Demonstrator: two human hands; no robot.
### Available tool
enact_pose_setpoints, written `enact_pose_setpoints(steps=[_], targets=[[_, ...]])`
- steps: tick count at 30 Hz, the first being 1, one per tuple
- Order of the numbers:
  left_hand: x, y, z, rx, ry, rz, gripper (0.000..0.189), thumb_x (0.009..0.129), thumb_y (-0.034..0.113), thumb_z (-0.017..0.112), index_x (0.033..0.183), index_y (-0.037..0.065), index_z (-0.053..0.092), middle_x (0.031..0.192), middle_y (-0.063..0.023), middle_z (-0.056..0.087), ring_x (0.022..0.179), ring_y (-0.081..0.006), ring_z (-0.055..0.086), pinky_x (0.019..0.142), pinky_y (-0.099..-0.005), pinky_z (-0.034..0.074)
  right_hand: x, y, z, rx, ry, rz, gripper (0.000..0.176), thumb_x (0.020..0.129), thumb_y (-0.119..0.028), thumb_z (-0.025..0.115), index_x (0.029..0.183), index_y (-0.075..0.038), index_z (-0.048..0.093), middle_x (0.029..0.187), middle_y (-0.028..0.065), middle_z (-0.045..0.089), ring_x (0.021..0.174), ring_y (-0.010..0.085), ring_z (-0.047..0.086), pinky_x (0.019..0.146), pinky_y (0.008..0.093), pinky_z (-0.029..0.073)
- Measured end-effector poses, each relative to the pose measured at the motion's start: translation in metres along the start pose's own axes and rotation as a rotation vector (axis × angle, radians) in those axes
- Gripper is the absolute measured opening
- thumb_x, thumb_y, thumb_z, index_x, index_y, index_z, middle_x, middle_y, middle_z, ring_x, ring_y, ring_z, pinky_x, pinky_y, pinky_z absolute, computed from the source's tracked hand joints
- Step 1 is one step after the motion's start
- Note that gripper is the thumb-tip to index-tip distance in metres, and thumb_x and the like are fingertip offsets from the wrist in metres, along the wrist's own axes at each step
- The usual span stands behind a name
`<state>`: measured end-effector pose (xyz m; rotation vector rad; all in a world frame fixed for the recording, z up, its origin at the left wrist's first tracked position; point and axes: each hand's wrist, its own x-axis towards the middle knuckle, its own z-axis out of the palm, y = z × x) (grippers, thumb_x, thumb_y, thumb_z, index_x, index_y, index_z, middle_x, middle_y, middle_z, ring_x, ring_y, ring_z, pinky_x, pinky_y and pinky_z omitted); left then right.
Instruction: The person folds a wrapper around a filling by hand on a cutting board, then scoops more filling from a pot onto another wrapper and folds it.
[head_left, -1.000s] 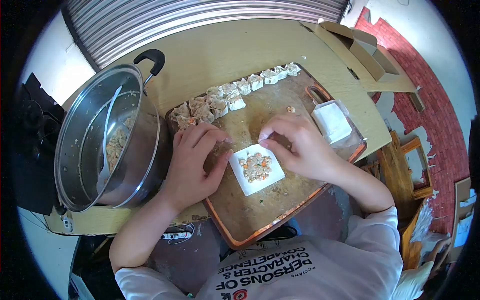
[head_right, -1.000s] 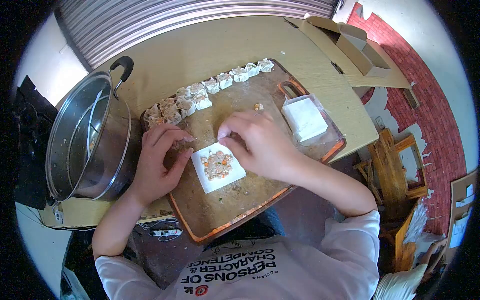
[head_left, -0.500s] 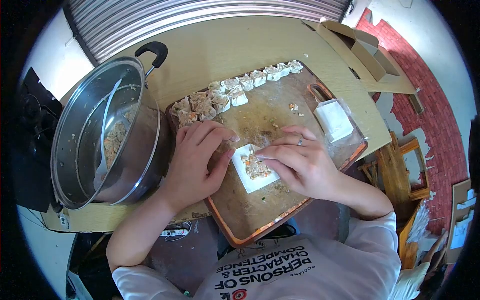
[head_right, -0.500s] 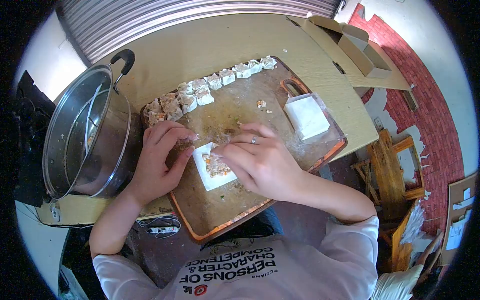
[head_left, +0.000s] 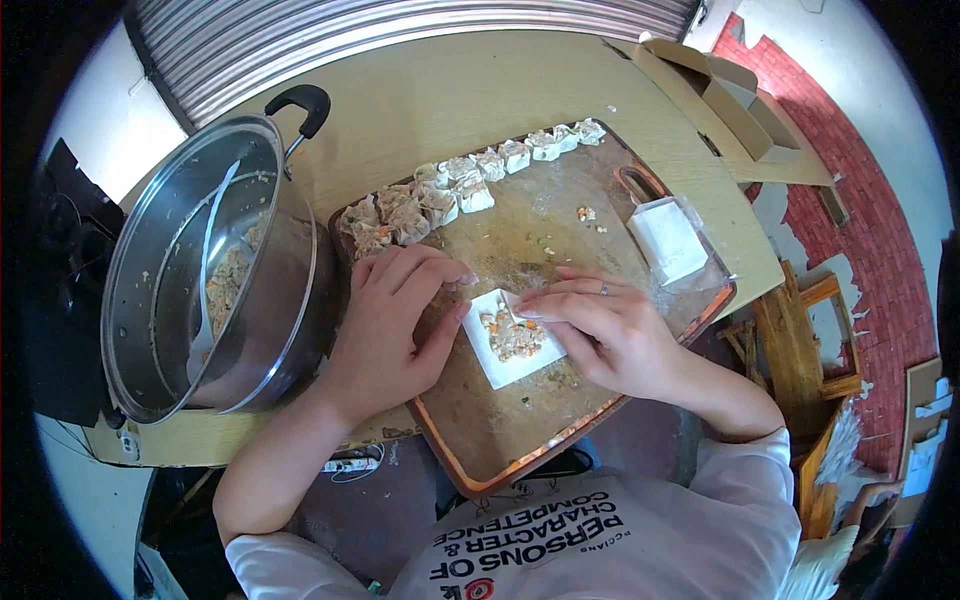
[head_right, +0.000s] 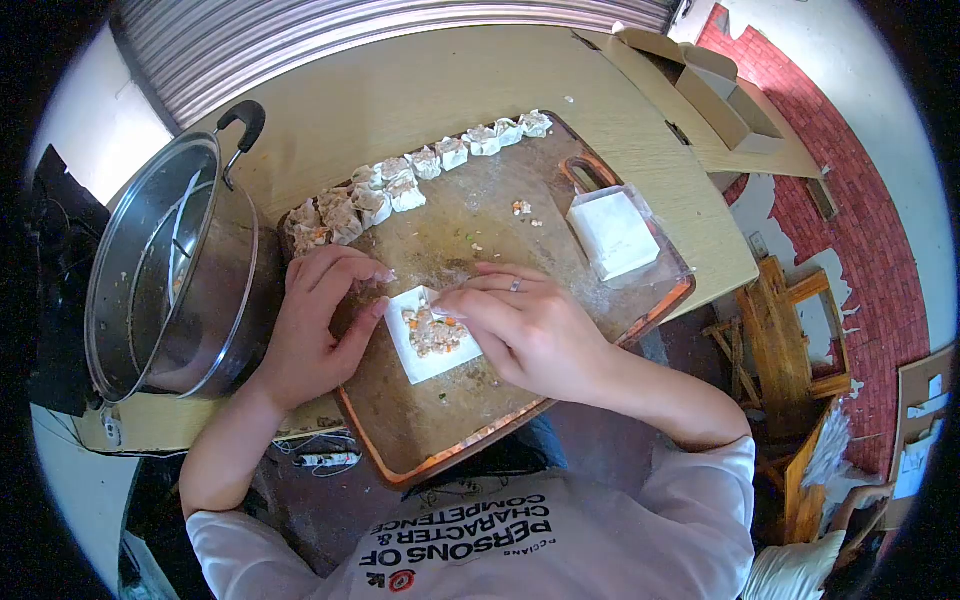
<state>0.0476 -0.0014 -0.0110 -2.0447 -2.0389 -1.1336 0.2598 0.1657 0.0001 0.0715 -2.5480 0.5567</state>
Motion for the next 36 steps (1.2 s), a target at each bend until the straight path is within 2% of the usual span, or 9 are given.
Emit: enact_pose_setpoints(steps=[4,7,9,12,19,22,24,27,36], targets=[[0.000,0.000,0.000,-0.006,-0.011,-0.014,0.030,0.089,0.010,0.073,0.118,0.009,0.067,0.117,-0.0108,0.063,0.118,-0.0309,0.057,0.106,-0.0427,0.039,0.001,-0.002,-0.001,-0.047,0.010,-0.045,0.027,0.086,0.004,0.070,0.112,-0.002,0.069,0.107,0.0127,0.077,0.100,0.0309,0.075,0.098,0.0482,0.057],[0.000,0.000,0.000,-0.014,-0.024,-0.019,0.030,0.089,0.010,0.074,0.118,0.009,0.067,0.117,-0.0107,0.063,0.118,-0.0311,0.057,0.106,-0.0430,0.038,-0.002,-0.001,-0.003,-0.072,-0.043,-0.028,0.033,0.087,0.009,0.062,0.116,-0.004,0.071,0.115,0.0090,0.078,0.109,0.0271,0.075,0.104,0.0484,0.054],[0.000,-0.003,0.002,0.013,0.010,0.036,0.028,0.091,0.014,0.070,0.118,0.009,0.064,0.115,-0.0092,0.063,0.114,-0.0301,0.059,0.099,-0.0436,0.039,-0.003,0.001,-0.003,-0.068,-0.034,-0.037,0.037,0.085,0.010,0.060,0.117,-0.004,0.071,0.116,0.0093,0.077,0.111,0.0259,0.074,0.105,0.0489,0.054],[0.000,-0.001,0.000,-0.011,-0.019,-0.012,0.030,0.088,0.009,0.074,0.116,0.009,0.066,0.118,-0.0107,0.063,0.118,-0.0315,0.058,0.106,-0.0433,0.038,-0.003,0.000,-0.003,-0.071,-0.034,-0.047,0.035,0.085,0.010,0.060,0.116,-0.004,0.071,0.117,0.0096,0.077,0.112,0.0257,0.074,0.105,0.0486,0.054],[0.000,0.000,0.000,-0.005,-0.003,0.005,0.030,0.088,0.009,0.074,0.116,0.008,0.066,0.117,-0.0105,0.063,0.117,-0.0311,0.058,0.105,-0.0433,0.038,-0.002,-0.004,-0.005,-0.085,-0.046,-0.062,0.035,0.084,0.010,0.060,0.114,-0.004,0.072,0.115,0.0102,0.077,0.113,0.0276,0.073,0.103,0.0470,0.055],[0.000,-0.001,0.000,-0.004,0.009,0.006,0.030,0.087,0.008,0.074,0.117,0.008,0.066,0.117,-0.0102,0.063,0.115,-0.0304,0.059,0.103,-0.0424,0.039,0.000,-0.017,-0.004,-0.006,-0.034,-0.110,0.029,0.084,0.003,0.069,0.111,-0.006,0.073,0.118,0.0090,0.075,0.114,0.0280,0.071,0.101,0.0455,0.052],[0.000,-0.002,0.000,0.009,0.027,0.023,0.031,0.087,0.007,0.074,0.117,0.009,0.067,0.116,-0.0100,0.063,0.113,-0.0299,0.059,0.100,-0.0410,0.040,0.001,-0.028,0.000,-0.051,-0.043,-0.161,0.025,0.079,-0.011,0.080,0.102,-0.009,0.071,0.116,0.0064,0.067,0.116,0.0250,0.062,0.103,0.0465,0.044],[0.001,-0.001,-0.001,0.002,0.023,0.005,0.032,0.087,0.007,0.074,0.118,0.009,0.067,0.115,-0.0100,0.063,0.112,-0.0297,0.059,0.099,-0.0403,0.040,0.004,-0.029,0.007,-0.095,-0.051,-0.201,0.020,0.079,-0.015,0.084,0.094,-0.010,0.073,0.123,0.0044,0.067,0.112,0.0244,0.062,0.097,0.0470,0.042],[0.000,-0.002,-0.003,-0.033,0.032,0.089,0.031,0.083,0.006,0.076,0.113,0.010,0.069,0.113,-0.0104,0.062,0.108,-0.0298,0.059,0.099,-0.0406,0.040,0.009,-0.025,0.013,-0.355,-0.059,-0.394,0.016,0.072,-0.019,0.080,0.084,-0.011,0.072,0.123,0.0022,0.068,0.114,0.0210,0.060,0.099,0.0499,0.042]])
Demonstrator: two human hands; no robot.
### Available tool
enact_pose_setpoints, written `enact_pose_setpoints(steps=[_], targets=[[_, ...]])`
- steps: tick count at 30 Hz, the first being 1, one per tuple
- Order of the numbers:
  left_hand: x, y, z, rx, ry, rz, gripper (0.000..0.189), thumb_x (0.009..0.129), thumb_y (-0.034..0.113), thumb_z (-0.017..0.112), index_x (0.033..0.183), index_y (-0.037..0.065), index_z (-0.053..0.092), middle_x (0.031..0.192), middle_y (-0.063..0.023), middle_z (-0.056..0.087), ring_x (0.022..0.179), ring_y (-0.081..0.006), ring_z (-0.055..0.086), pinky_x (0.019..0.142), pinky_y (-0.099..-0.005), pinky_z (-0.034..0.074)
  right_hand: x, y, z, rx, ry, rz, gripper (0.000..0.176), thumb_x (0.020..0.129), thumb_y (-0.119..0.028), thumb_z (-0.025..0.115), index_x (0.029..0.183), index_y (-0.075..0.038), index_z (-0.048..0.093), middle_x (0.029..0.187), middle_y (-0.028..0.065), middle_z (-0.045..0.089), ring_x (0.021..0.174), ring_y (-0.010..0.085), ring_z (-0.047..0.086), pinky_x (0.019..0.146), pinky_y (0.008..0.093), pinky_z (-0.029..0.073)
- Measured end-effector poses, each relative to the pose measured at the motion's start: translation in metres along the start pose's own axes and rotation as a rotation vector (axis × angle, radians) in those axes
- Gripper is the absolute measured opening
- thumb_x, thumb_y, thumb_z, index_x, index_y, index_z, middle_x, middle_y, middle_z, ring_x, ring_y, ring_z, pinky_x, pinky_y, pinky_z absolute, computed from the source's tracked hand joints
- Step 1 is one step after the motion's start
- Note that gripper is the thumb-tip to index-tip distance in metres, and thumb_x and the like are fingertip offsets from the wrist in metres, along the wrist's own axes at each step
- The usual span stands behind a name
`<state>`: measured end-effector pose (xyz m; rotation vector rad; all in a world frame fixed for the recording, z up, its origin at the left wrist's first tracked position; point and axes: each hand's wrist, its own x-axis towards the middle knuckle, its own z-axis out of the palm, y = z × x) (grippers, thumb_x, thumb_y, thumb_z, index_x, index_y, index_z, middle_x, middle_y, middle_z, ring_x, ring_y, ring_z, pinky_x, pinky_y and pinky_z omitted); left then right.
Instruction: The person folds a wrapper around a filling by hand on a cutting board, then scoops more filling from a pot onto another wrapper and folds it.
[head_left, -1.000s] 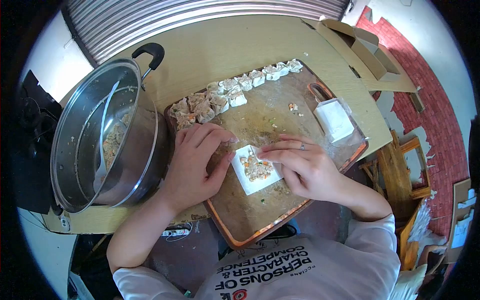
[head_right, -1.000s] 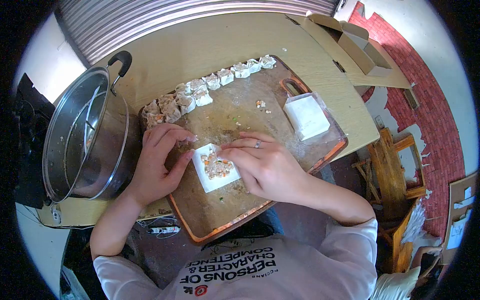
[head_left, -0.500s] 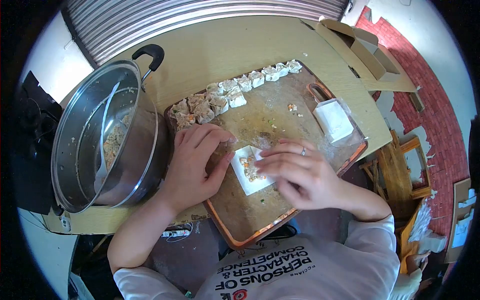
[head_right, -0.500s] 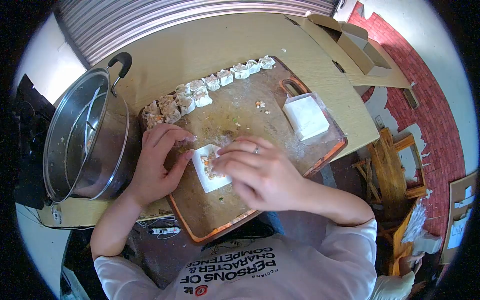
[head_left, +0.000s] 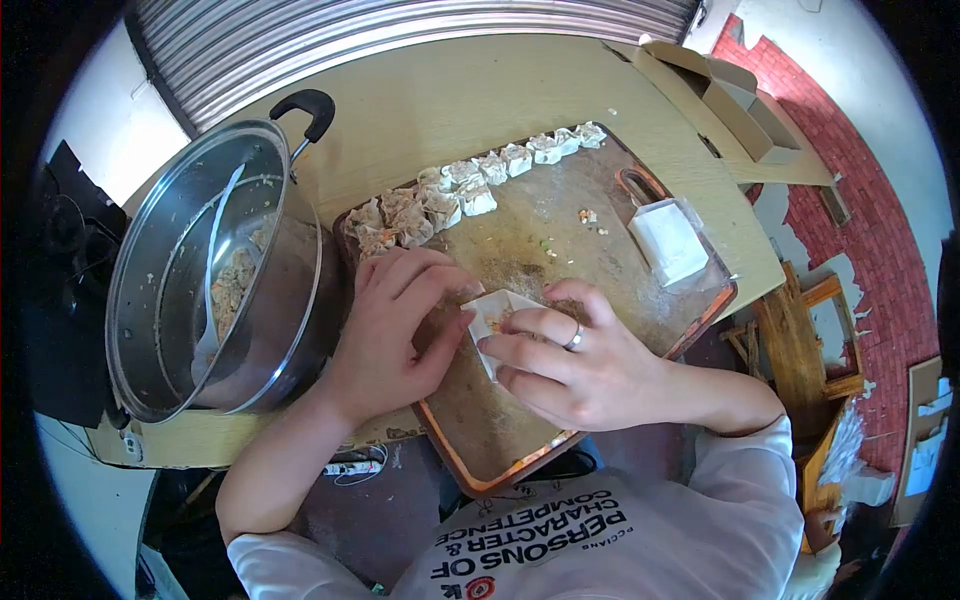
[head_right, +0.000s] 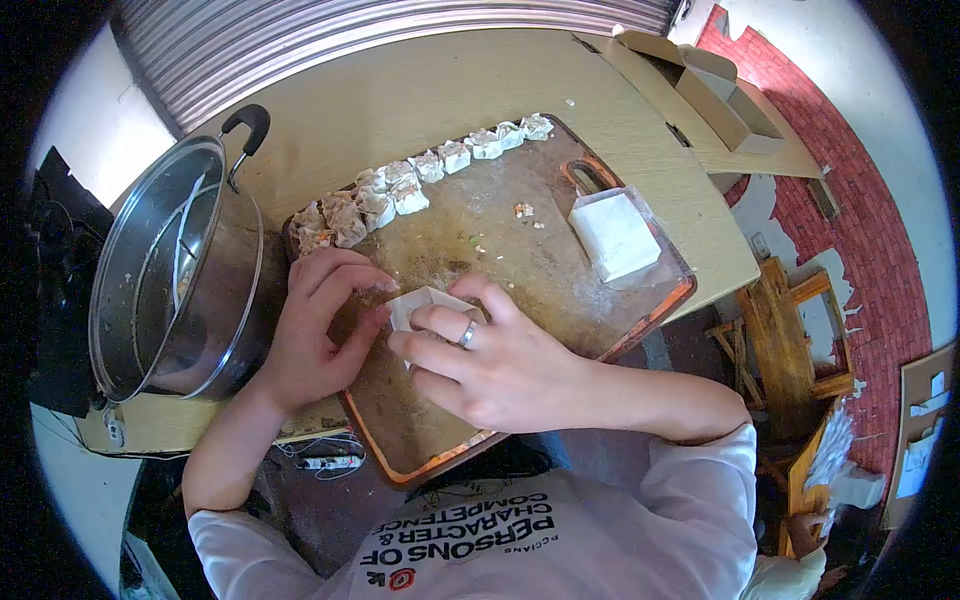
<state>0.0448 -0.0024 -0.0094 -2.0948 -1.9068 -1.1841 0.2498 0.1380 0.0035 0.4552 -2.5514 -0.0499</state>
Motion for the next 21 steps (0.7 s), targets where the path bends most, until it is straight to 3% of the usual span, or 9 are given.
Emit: enact_pose_setpoints(steps=[3,13,15,21], targets=[[-0.001,0.001,-0.002,-0.030,0.008,0.035,0.032,0.083,0.008,0.074,0.114,0.012,0.068,0.113,-0.0078,0.062,0.109,-0.0297,0.060,0.098,-0.0430,0.039,0.001,-0.003,0.000,-0.003,-0.012,0.017,0.017,0.075,-0.024,0.068,0.085,-0.013,0.077,0.119,0.0028,0.067,0.111,0.0199,0.060,0.106,0.0520,0.039],[-0.001,0.000,-0.004,-0.036,0.025,0.039,0.033,0.082,0.008,0.075,0.113,0.012,0.069,0.113,-0.0092,0.061,0.111,-0.0295,0.060,0.099,-0.0428,0.040,0.004,-0.006,0.002,-0.004,0.037,0.020,0.015,0.075,-0.022,0.071,0.085,-0.012,0.076,0.118,0.0026,0.066,0.109,0.0204,0.060,0.106,0.0530,0.039],[-0.001,0.000,-0.002,-0.017,0.041,0.043,0.030,0.081,0.006,0.079,0.109,0.010,0.070,0.110,-0.0096,0.060,0.107,-0.0298,0.058,0.098,-0.0407,0.041,0.007,-0.002,-0.005,0.167,0.098,0.219,0.011,0.076,-0.015,0.076,0.086,-0.011,0.073,0.119,0.0032,0.065,0.108,0.0221,0.060,0.101,0.0481,0.040],[0.000,0.002,-0.003,-0.026,0.025,0.049,0.031,0.081,0.006,0.078,0.110,0.009,0.070,0.113,-0.0108,0.059,0.106,-0.0312,0.058,0.097,-0.0407,0.041,0.000,0.012,-0.003,0.240,0.106,0.394,0.010,0.082,-0.009,0.078,0.087,-0.008,0.069,0.122,0.0045,0.062,0.105,0.0243,0.062,0.093,0.0406,0.040]])
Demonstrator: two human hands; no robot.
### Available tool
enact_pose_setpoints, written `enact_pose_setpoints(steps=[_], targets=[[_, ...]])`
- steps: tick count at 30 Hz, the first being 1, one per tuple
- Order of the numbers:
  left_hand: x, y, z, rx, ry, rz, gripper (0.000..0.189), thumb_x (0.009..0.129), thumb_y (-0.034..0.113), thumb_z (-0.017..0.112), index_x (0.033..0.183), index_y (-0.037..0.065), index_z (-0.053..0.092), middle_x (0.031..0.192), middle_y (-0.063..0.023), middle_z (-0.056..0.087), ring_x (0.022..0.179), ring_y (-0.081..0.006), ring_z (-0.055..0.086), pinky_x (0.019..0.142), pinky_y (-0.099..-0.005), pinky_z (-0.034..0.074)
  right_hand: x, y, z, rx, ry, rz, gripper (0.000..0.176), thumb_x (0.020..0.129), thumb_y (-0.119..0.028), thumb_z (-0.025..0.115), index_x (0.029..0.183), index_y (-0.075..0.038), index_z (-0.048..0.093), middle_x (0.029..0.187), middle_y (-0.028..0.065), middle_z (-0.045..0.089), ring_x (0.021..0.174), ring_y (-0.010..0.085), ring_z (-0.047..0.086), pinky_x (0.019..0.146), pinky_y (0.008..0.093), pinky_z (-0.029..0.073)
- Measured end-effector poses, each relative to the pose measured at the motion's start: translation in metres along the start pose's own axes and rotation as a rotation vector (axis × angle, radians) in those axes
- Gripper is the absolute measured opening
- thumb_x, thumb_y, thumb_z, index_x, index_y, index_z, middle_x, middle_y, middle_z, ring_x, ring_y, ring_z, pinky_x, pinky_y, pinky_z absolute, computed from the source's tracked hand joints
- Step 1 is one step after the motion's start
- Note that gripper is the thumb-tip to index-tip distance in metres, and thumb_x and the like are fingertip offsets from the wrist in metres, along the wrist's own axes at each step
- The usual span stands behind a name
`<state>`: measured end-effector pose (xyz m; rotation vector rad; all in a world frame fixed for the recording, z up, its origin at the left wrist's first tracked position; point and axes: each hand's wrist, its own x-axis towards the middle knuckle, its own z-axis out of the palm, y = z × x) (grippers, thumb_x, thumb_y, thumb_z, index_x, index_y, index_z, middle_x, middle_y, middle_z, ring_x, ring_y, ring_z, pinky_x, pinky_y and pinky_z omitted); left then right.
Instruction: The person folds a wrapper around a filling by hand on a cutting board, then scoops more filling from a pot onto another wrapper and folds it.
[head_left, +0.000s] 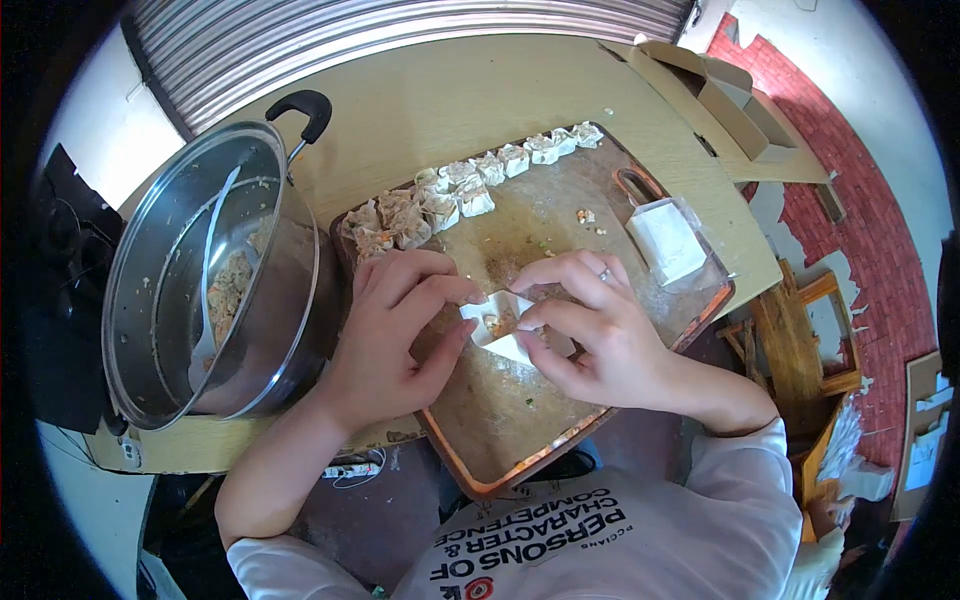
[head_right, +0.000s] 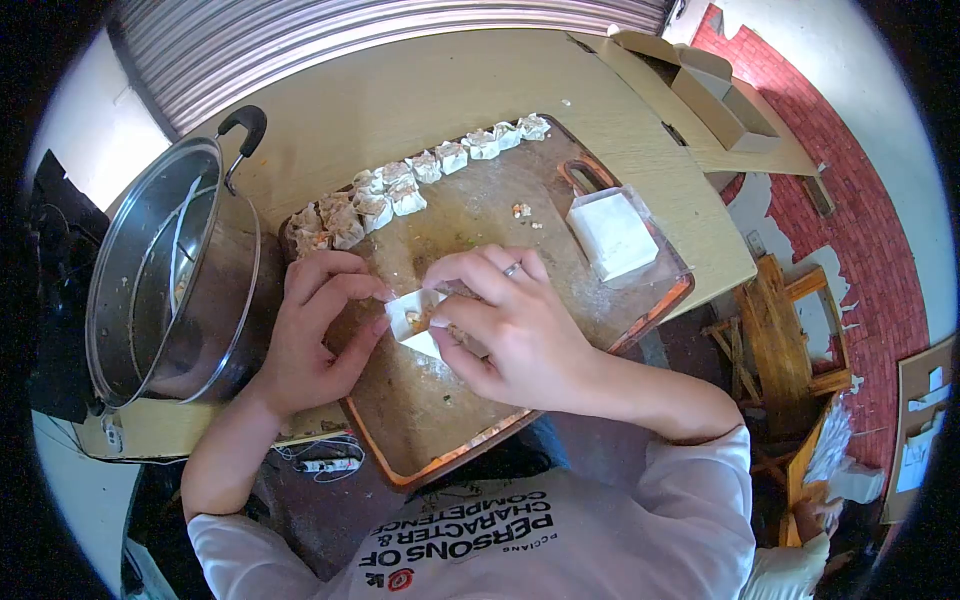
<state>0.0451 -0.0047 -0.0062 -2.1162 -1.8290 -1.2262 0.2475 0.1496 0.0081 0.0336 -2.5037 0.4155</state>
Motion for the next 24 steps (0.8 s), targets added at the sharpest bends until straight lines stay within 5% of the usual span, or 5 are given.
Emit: enact_pose_setpoints(steps=[4,9,19,24], targets=[[-0.002,0.001,-0.001,-0.044,-0.023,0.031,0.031,0.078,0.007,0.079,0.108,0.011,0.072,0.112,-0.0082,0.061,0.106,-0.0296,0.058,0.096,-0.0414,0.041,-0.001,0.001,0.001,-0.014,-0.011,0.009,0.010,0.084,-0.010,0.077,0.088,-0.007,0.069,0.122,0.0051,0.062,0.104,0.0245,0.062,0.093,0.0408,0.040],[-0.003,0.005,-0.003,0.100,-0.113,0.193,0.038,0.079,0.015,0.077,0.116,0.027,0.078,0.115,0.0035,0.064,0.105,-0.0221,0.057,0.094,-0.0451,0.036,-0.001,0.001,0.002,-0.070,-0.007,-0.017,0.010,0.084,-0.009,0.076,0.089,-0.007,0.068,0.120,0.0065,0.060,0.100,0.0241,0.063,0.091,0.0404,0.041],[-0.004,0.005,-0.003,0.148,-0.167,0.187,0.036,0.082,0.022,0.077,0.117,0.029,0.078,0.120,0.0039,0.064,0.108,-0.0224,0.056,0.095,-0.0472,0.035,-0.002,0.004,-0.009,-0.107,-0.008,0.040,0.015,0.081,-0.007,0.076,0.094,-0.008,0.069,0.123,0.0077,0.060,0.105,0.0255,0.063,0.092,0.0411,0.041],[-0.006,0.004,0.000,0.163,-0.157,0.169,0.043,0.075,0.019,0.080,0.116,0.032,0.080,0.114,0.0031,0.065,0.105,-0.0242,0.056,0.098,-0.0486,0.035,-0.008,0.003,-0.017,-0.120,-0.064,-0.111,0.026,0.073,-0.006,0.074,0.099,-0.009,0.076,0.131,0.0082,0.061,0.118,0.0297,0.059,0.096,0.0446,0.040]])
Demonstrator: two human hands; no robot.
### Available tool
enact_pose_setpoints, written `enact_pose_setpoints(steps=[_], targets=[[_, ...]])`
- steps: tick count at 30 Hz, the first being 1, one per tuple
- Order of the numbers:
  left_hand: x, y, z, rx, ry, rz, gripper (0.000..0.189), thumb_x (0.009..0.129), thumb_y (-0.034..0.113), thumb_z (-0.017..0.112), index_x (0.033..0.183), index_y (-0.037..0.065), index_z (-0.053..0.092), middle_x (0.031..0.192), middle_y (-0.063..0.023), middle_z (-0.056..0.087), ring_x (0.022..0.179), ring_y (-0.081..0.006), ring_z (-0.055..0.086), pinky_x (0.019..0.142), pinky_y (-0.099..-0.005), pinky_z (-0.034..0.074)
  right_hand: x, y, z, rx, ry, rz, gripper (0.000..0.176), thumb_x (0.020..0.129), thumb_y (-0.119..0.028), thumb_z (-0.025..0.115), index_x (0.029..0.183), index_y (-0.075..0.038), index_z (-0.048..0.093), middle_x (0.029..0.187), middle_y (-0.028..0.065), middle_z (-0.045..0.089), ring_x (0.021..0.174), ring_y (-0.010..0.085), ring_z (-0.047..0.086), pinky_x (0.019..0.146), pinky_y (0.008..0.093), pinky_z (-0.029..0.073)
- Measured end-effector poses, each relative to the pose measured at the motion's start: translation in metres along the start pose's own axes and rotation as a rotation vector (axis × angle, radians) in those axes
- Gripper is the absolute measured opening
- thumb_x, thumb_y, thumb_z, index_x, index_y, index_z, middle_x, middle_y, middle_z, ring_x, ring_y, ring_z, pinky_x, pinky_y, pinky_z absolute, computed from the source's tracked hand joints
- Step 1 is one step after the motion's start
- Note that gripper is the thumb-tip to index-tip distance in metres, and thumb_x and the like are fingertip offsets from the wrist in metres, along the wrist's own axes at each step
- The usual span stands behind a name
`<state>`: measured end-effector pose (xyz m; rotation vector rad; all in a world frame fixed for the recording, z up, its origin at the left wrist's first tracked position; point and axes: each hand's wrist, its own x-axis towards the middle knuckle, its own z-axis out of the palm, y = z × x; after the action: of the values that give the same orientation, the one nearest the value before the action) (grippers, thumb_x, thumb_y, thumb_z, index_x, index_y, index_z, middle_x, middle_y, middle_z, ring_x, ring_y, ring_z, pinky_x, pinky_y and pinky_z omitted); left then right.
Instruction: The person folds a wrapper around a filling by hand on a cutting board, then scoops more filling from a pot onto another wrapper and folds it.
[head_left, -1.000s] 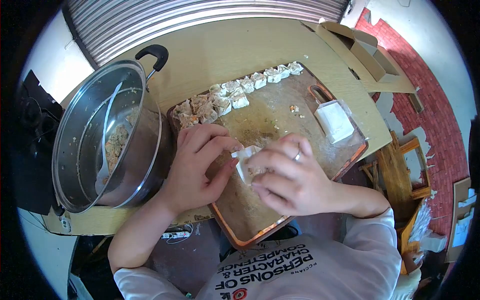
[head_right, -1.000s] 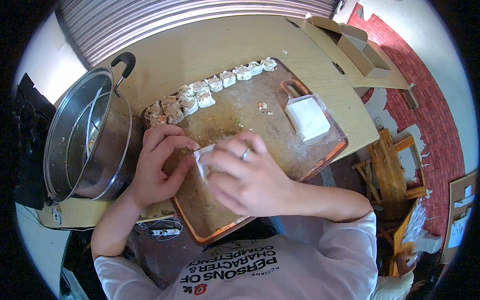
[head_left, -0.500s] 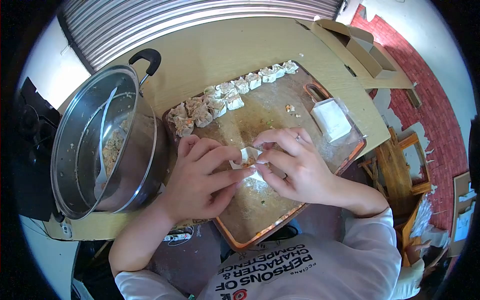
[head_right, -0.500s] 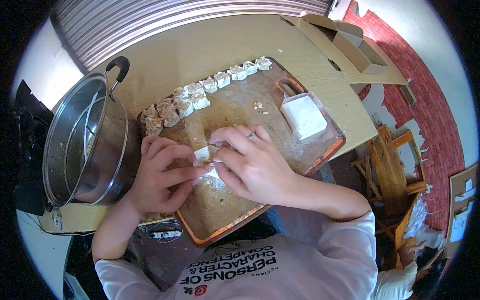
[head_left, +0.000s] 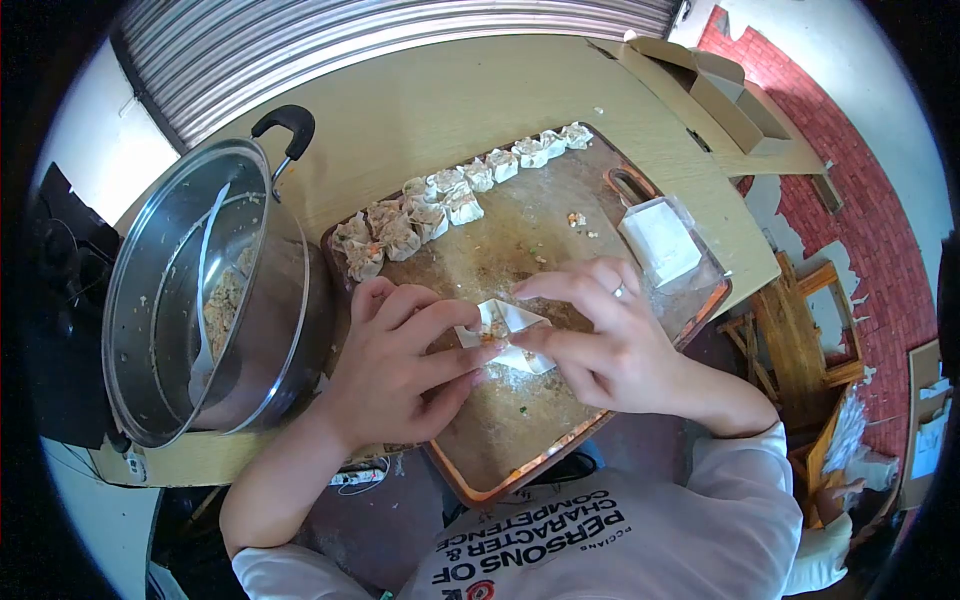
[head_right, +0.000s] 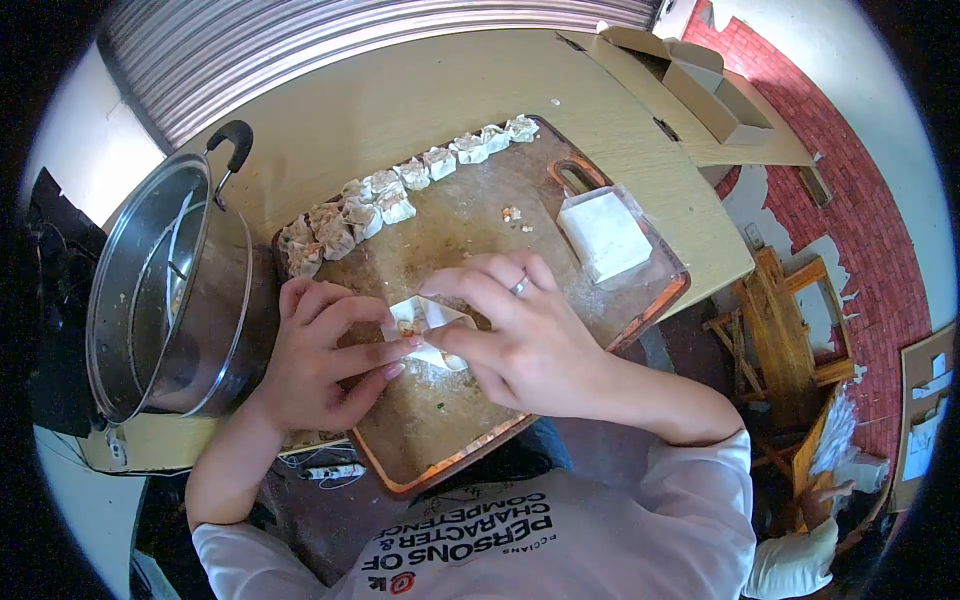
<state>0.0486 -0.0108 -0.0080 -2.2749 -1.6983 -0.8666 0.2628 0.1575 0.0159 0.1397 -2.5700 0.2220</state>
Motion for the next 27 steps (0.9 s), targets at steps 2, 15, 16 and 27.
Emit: enact_pose_setpoints(steps=[2,15,16,27], targets=[[0.000,0.001,0.000,0.006,0.003,-0.004,0.042,0.076,0.019,0.081,0.116,0.032,0.080,0.115,0.0033,0.066,0.105,-0.0241,0.056,0.098,-0.0485,0.035,-0.003,-0.001,0.003,-0.002,0.004,-0.013,0.027,0.072,-0.007,0.074,0.099,-0.008,0.077,0.133,0.0086,0.062,0.120,0.0299,0.058,0.097,0.0454,0.040],[0.002,0.004,-0.002,0.038,0.021,0.065,0.040,0.078,0.022,0.080,0.117,0.026,0.076,0.123,0.0075,0.065,0.104,-0.0207,0.056,0.096,-0.0474,0.035,-0.007,0.002,0.008,-0.082,0.011,-0.039,0.031,0.071,-0.014,0.072,0.100,-0.008,0.079,0.146,0.0099,0.060,0.129,0.0275,0.057,0.102,0.0473,0.042],[0.002,0.004,-0.003,0.038,0.020,0.068,0.040,0.078,0.022,0.080,0.117,0.026,0.076,0.123,0.0075,0.065,0.104,-0.0207,0.056,0.096,-0.0474,0.035,-0.007,0.002,0.009,-0.084,0.013,-0.038,0.031,0.071,-0.014,0.072,0.100,-0.008,0.079,0.146,0.0099,0.060,0.129,0.0275,0.057,0.102,0.0473,0.042],[0.003,0.004,-0.003,0.023,0.013,0.064,0.041,0.079,0.024,0.080,0.120,0.028,0.077,0.120,0.0064,0.065,0.106,-0.0205,0.055,0.096,-0.0459,0.034,-0.006,0.002,-0.012,-0.107,0.055,0.077,0.030,0.075,-0.009,0.074,0.104,-0.011,0.078,0.137,0.0064,0.064,0.121,0.0267,0.061,0.098,0.0423,0.043]])
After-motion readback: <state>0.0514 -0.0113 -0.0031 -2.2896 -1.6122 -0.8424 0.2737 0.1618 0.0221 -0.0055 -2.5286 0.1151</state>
